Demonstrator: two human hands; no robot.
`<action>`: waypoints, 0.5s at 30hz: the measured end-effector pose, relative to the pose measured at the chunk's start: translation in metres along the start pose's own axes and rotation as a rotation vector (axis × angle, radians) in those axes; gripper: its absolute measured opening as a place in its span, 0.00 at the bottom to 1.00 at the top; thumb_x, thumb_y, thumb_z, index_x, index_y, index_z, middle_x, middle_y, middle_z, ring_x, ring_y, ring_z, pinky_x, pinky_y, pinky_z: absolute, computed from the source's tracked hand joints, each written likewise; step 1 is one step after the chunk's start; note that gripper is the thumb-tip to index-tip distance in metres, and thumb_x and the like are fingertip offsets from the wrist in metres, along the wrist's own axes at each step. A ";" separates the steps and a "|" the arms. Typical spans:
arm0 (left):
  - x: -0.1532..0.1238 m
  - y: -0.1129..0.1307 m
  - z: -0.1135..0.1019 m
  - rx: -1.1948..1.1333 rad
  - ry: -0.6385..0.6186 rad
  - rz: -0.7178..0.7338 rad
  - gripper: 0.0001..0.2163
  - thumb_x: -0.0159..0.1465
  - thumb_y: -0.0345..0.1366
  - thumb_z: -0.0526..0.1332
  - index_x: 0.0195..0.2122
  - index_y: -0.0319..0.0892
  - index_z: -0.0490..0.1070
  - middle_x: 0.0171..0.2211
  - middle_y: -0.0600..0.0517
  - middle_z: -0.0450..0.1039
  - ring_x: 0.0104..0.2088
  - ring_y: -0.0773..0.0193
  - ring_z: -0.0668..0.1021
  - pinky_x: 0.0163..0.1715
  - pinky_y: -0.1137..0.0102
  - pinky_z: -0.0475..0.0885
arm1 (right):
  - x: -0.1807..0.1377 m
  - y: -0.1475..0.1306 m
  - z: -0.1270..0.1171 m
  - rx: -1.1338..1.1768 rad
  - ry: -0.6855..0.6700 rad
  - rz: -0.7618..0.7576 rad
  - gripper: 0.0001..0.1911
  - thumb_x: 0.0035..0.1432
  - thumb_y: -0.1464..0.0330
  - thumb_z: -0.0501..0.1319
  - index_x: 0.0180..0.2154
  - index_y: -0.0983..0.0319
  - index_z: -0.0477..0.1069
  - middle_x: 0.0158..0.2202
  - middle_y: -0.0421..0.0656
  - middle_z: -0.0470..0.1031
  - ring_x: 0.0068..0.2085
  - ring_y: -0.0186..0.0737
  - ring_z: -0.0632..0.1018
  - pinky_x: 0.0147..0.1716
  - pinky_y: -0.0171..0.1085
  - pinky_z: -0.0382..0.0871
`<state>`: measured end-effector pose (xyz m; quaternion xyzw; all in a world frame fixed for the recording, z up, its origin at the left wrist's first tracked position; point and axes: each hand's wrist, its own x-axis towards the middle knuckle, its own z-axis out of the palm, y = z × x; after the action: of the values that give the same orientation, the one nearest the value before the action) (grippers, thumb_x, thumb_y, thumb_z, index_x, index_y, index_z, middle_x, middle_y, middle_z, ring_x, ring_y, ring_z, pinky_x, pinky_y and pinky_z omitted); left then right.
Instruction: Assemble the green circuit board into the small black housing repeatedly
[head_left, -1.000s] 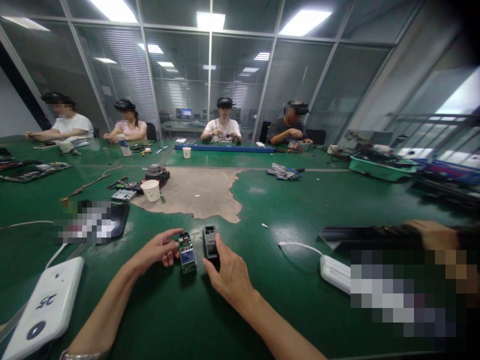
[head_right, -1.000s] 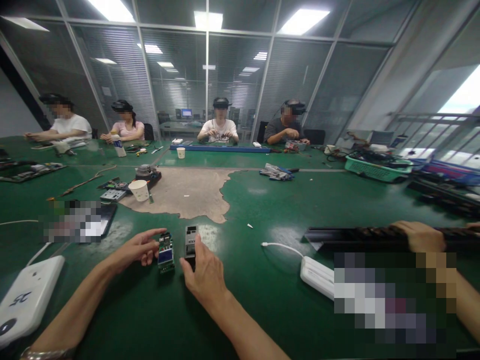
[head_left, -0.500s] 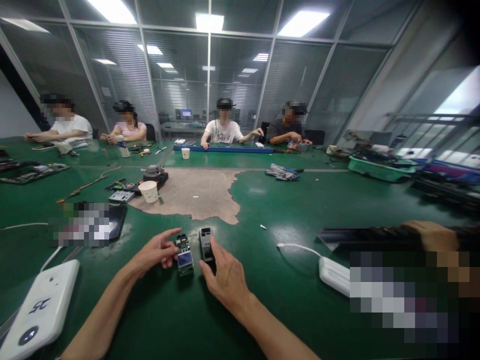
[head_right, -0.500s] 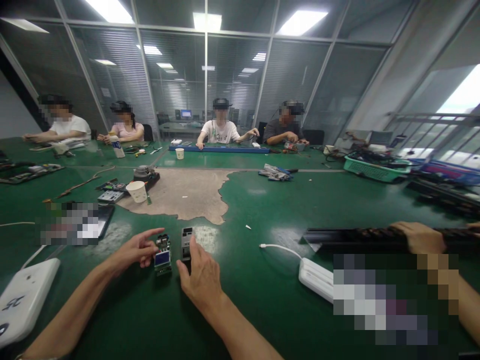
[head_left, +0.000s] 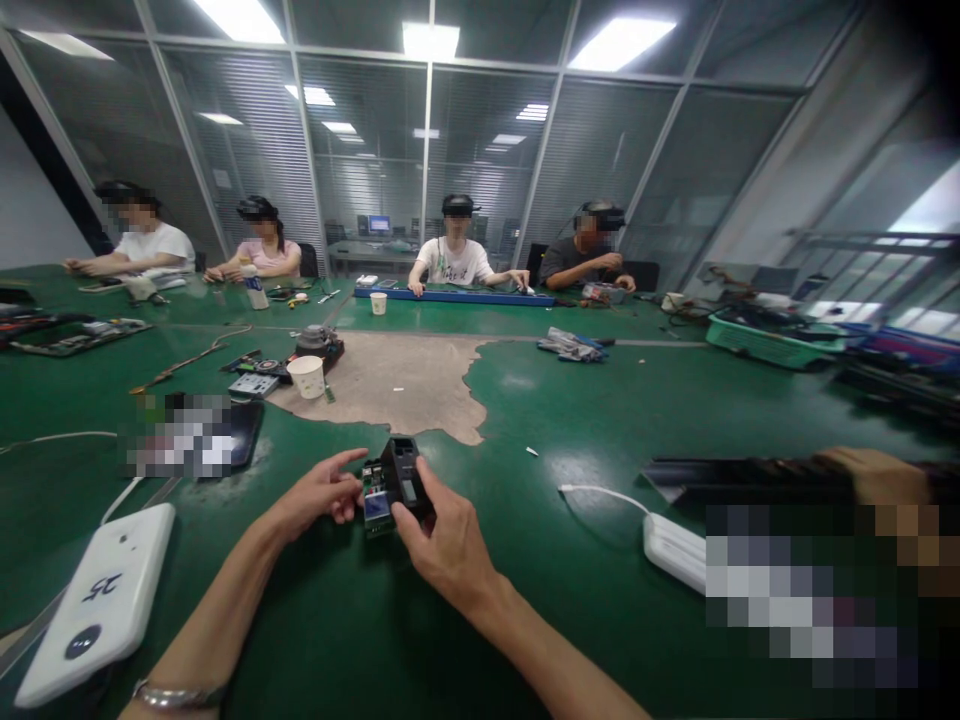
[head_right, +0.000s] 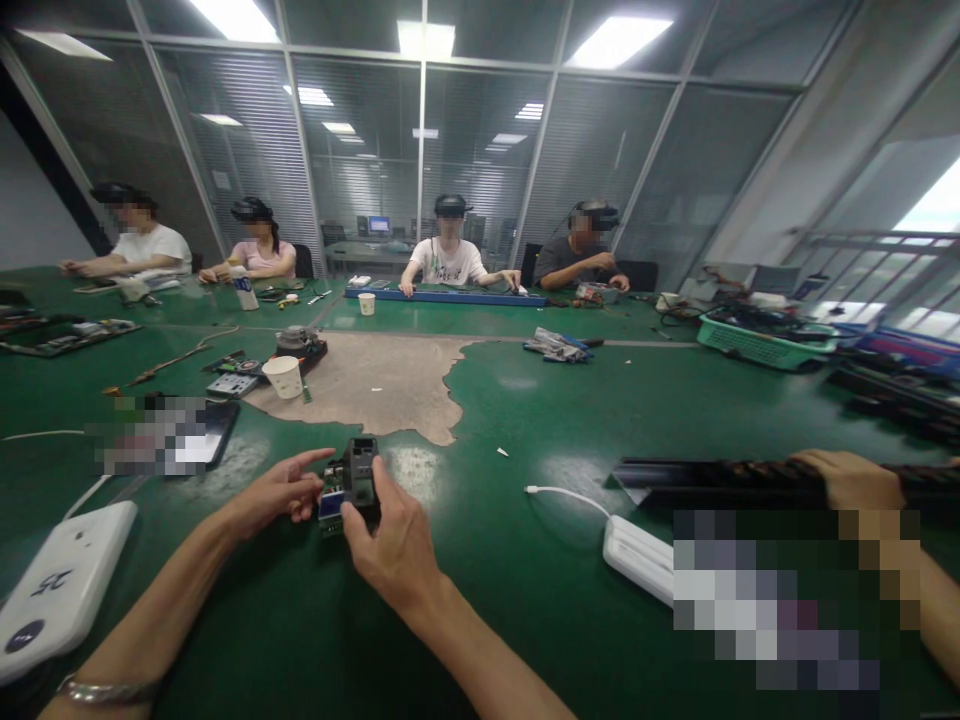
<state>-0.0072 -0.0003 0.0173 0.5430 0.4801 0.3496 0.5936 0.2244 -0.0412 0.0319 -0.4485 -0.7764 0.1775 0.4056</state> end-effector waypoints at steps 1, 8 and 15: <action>0.000 0.000 0.000 -0.007 -0.009 -0.004 0.34 0.60 0.37 0.61 0.66 0.39 0.48 0.28 0.52 0.73 0.22 0.68 0.74 0.21 0.74 0.66 | 0.002 -0.006 0.001 0.005 -0.010 -0.015 0.31 0.61 0.62 0.56 0.62 0.68 0.55 0.51 0.53 0.72 0.49 0.48 0.75 0.49 0.43 0.69; 0.000 -0.002 0.001 -0.043 -0.026 0.002 0.34 0.60 0.39 0.61 0.65 0.40 0.47 0.25 0.54 0.71 0.20 0.68 0.74 0.20 0.74 0.66 | 0.014 -0.025 0.014 -0.085 -0.087 -0.006 0.30 0.61 0.61 0.55 0.61 0.67 0.56 0.47 0.53 0.74 0.45 0.49 0.76 0.44 0.43 0.70; -0.001 -0.003 -0.001 -0.048 -0.003 -0.037 0.34 0.60 0.38 0.61 0.65 0.42 0.47 0.23 0.55 0.71 0.19 0.68 0.73 0.19 0.74 0.66 | 0.016 -0.024 0.022 -0.189 -0.148 -0.031 0.28 0.61 0.58 0.55 0.59 0.64 0.58 0.44 0.52 0.75 0.40 0.48 0.77 0.39 0.42 0.71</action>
<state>-0.0091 -0.0010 0.0143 0.5202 0.4806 0.3494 0.6134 0.1896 -0.0387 0.0420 -0.4583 -0.8244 0.1295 0.3059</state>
